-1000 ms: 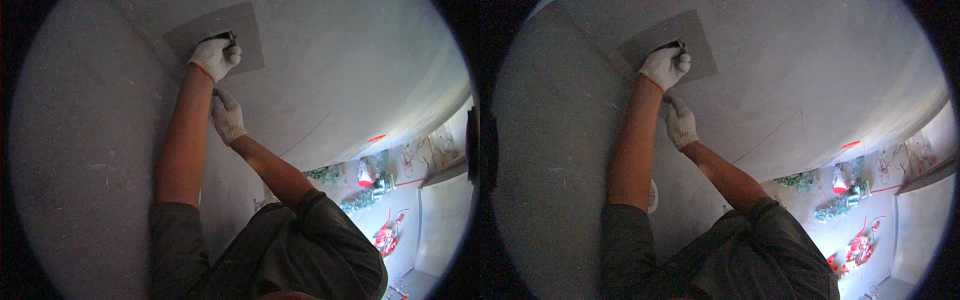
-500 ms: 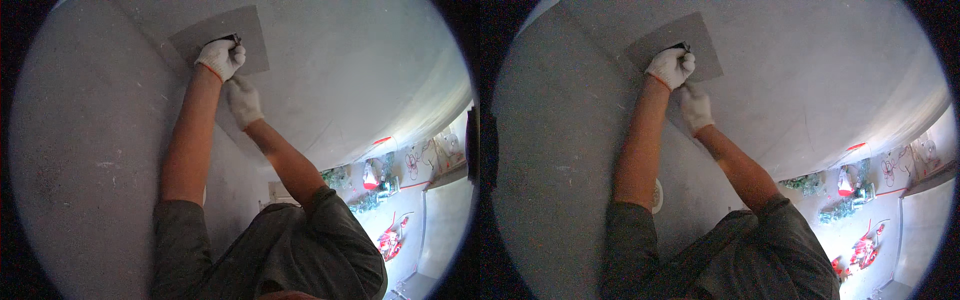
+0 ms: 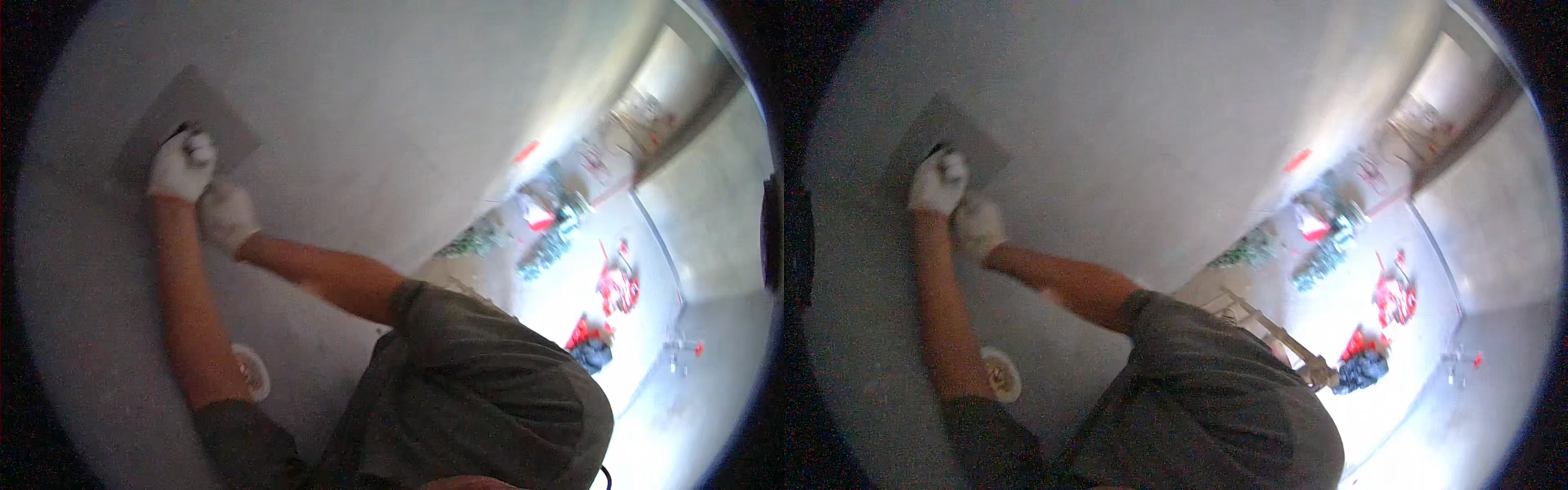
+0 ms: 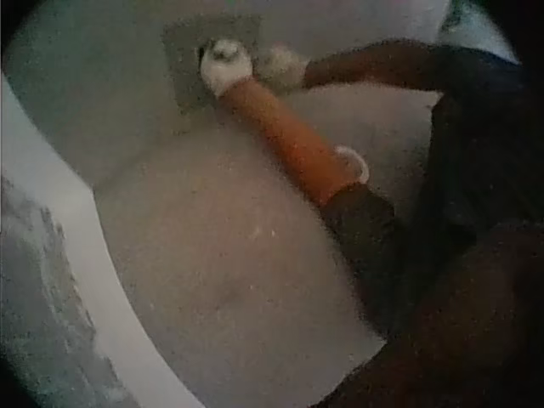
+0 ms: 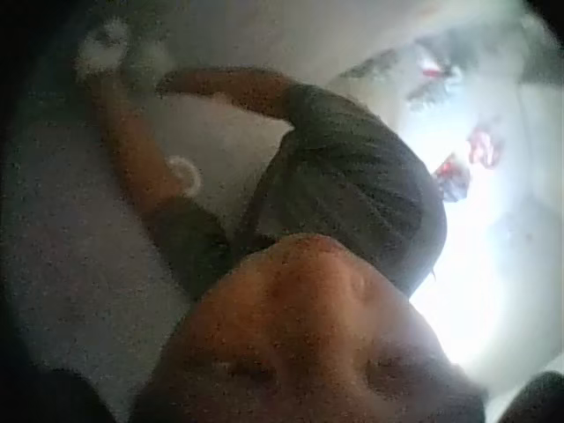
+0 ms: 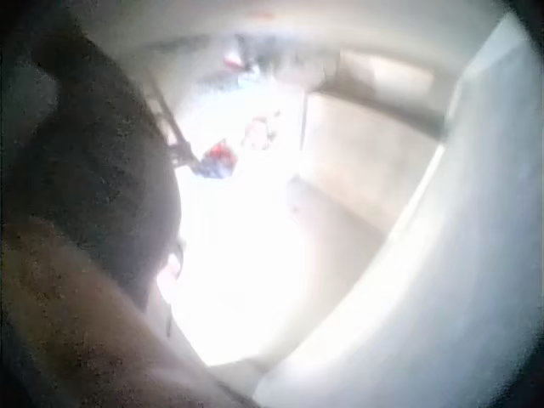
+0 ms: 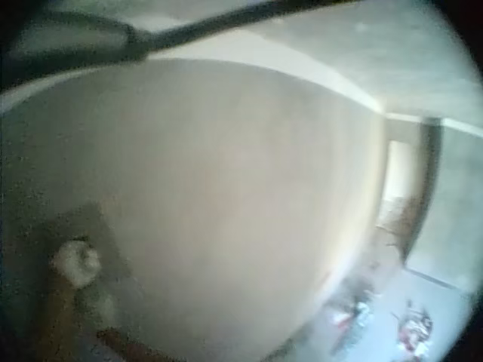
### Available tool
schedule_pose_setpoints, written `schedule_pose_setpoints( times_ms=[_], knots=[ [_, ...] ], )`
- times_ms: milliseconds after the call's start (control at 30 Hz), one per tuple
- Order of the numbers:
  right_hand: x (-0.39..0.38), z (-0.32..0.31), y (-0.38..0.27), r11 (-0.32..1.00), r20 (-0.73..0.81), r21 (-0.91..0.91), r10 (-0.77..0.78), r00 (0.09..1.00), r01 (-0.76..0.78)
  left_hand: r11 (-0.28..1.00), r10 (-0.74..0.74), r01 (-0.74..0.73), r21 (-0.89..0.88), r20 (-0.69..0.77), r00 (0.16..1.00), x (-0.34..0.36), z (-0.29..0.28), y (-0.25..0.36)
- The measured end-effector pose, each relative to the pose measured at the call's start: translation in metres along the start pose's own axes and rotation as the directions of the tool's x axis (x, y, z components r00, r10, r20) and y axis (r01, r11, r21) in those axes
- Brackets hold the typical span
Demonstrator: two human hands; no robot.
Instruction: The person stands on a wooden ladder, feeds a wire into a ceiling opening, and presses an electrical box into the ceiling hole by hand.
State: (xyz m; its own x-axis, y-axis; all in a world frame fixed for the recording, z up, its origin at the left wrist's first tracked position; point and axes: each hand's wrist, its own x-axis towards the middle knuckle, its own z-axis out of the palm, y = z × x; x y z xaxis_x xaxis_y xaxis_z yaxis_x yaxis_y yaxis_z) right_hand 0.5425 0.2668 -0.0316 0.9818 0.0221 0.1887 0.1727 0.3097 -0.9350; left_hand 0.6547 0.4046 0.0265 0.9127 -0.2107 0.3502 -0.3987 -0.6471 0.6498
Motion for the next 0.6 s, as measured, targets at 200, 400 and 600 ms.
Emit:
schedule_pose_setpoints(
  times_ms=[200, 400, 600],
  knots=[
    [0.021, -0.038, 0.022, 0.975, -0.122, -0.050, -0.220, 0.968, 0.215, 0.028, -0.478, 0.295, -0.955, 0.246, 0.843, 0.011, 0.037, 0.074],
    [0.022, -0.004, 0.016, 0.979, -0.081, -0.160, -0.144, 0.986, 0.130, -0.050, -0.376, 0.336, -0.940, 0.330, 0.866, 0.010, 0.008, 0.040],
    [0.022, -0.034, 0.019, 0.978, -0.188, -0.001, -0.206, 0.960, 0.209, 0.413, -0.463, 0.375, -0.830, 0.163, 0.871, 0.005, 0.025, 0.037]
  ],
)
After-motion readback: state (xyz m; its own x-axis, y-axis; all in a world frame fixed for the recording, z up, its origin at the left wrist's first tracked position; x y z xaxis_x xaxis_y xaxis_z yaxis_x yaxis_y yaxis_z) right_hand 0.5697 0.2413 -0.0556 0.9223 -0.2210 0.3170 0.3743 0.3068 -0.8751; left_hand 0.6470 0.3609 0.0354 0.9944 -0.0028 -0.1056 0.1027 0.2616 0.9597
